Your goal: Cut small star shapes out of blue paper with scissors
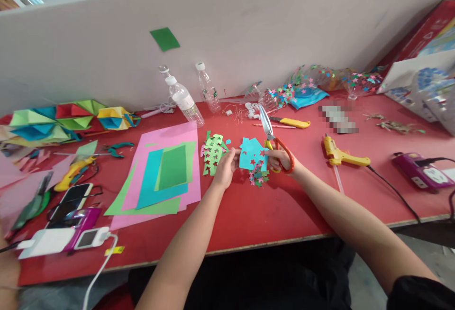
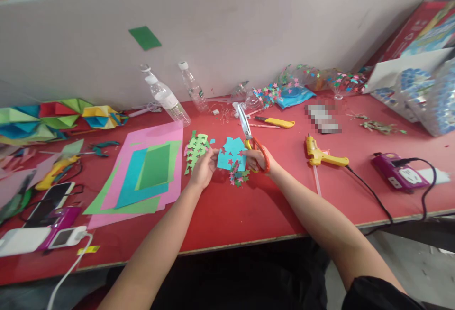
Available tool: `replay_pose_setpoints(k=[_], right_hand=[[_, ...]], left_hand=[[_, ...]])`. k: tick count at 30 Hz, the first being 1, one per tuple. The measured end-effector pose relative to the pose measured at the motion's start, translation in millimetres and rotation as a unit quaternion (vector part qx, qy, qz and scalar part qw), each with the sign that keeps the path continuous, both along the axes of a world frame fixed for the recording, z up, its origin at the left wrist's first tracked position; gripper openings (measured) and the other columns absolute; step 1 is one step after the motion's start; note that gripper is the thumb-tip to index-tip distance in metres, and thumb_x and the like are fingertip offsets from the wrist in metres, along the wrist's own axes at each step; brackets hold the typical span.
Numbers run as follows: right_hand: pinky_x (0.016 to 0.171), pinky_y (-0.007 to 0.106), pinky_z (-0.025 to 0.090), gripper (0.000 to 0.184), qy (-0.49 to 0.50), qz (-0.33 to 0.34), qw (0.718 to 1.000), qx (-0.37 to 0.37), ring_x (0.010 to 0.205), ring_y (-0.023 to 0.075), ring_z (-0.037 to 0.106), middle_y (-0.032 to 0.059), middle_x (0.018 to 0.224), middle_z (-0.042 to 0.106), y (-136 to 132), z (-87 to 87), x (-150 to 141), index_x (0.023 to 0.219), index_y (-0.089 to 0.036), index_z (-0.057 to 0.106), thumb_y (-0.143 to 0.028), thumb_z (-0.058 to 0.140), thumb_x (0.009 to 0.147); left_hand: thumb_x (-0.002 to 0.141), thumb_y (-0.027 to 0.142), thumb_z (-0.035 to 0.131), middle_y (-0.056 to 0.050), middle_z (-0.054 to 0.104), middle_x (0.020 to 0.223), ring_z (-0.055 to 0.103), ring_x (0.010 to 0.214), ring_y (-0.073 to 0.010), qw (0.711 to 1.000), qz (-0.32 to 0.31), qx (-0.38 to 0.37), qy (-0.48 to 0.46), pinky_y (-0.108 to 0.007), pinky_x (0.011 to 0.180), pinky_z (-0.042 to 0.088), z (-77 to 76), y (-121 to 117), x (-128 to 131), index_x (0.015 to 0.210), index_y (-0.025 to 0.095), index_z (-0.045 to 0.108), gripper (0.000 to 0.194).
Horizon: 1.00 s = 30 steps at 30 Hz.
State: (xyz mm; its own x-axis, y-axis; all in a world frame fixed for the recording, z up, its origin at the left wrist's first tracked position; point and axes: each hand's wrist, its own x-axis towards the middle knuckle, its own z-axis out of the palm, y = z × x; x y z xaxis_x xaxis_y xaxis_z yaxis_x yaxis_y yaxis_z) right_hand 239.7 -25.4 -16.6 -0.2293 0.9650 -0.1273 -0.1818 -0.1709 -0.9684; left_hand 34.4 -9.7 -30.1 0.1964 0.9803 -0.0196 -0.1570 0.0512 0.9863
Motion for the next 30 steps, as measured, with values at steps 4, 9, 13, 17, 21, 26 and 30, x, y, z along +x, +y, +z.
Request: replay_pose_setpoints(k=[4,9,13,17,21,26,30], right_hand=[[0.039,0.026,0.035,0.047,-0.016,-0.017,1.000,0.005,0.028,0.0077,0.033,-0.0075,0.030,0.033,-2,0.3,-2,0.044,-0.024,0.032,-0.038,0.066,0.073],[0.038,0.026,0.033,0.041,-0.040,-0.096,0.994,0.017,0.029,0.0080,0.032,-0.0082,0.033,0.033,0,1.7,-2,0.049,-0.024,0.037,-0.041,0.061,0.077],[0.039,0.025,0.035,0.030,-0.073,-0.134,0.988,0.022,0.029,0.0089,0.035,-0.0095,0.037,0.037,-4,5.6,-4,0.068,-0.020,0.055,-0.047,0.058,0.081],[0.043,0.025,0.037,0.035,-0.115,-0.108,0.987,0.019,0.032,0.0096,0.039,-0.0086,0.038,0.040,-13,14.4,-9,0.068,-0.019,0.056,-0.052,0.064,0.077],[0.048,0.024,0.034,0.042,-0.291,-0.011,0.955,0.048,0.045,0.0107,0.046,-0.0035,0.053,0.054,-20,22.0,-11,0.068,-0.019,0.056,-0.059,0.069,0.070],[0.052,0.024,0.031,0.049,-0.432,0.093,0.895,0.064,0.053,0.0132,0.048,-0.0010,0.057,0.056,-23,26.4,-11,0.063,-0.020,0.051,-0.066,0.063,0.075],[0.053,0.024,0.033,0.049,-0.443,0.123,0.887,0.041,0.056,0.0147,0.052,0.0009,0.061,0.061,-24,27.8,-10,0.063,-0.020,0.052,-0.066,0.062,0.076]], left_hand=[[0.070,0.033,0.073,0.003,0.061,0.059,0.052,0.041,-0.0081,0.994,-0.094,-0.055,-0.003,-0.019,0.039,0.032,6.0,-3,-2,0.085,0.017,0.064,0.024],[0.068,0.028,0.074,0.003,0.067,0.064,0.063,0.049,-0.0118,0.995,-0.068,-0.057,-0.050,-0.020,0.045,0.045,9.8,-4,0,0.087,0.018,0.060,0.025],[0.065,0.030,0.080,0.000,0.073,0.080,0.070,0.063,-0.0141,0.988,-0.040,-0.082,-0.121,-0.024,0.059,0.055,13.0,-4,4,0.091,0.018,0.060,0.034],[0.063,0.029,0.083,0.001,0.072,0.078,0.070,0.066,-0.0121,0.979,0.016,-0.097,-0.178,-0.022,0.061,0.054,11.9,1,1,0.084,0.017,0.060,0.033],[0.061,0.027,0.084,0.006,0.063,0.060,0.059,0.050,-0.0050,0.971,0.118,-0.068,-0.198,-0.014,0.044,0.040,9.1,13,-11,0.075,0.017,0.056,0.033],[0.065,0.032,0.081,0.005,0.065,0.061,0.058,0.051,-0.0058,0.971,0.154,-0.016,-0.182,-0.017,0.052,0.046,11.1,19,-21,0.079,0.018,0.055,0.032],[0.066,0.036,0.078,0.003,0.066,0.062,0.058,0.049,-0.0059,0.976,0.163,-0.010,-0.144,-0.019,0.053,0.047,12.6,17,-21,0.077,0.017,0.056,0.030]])
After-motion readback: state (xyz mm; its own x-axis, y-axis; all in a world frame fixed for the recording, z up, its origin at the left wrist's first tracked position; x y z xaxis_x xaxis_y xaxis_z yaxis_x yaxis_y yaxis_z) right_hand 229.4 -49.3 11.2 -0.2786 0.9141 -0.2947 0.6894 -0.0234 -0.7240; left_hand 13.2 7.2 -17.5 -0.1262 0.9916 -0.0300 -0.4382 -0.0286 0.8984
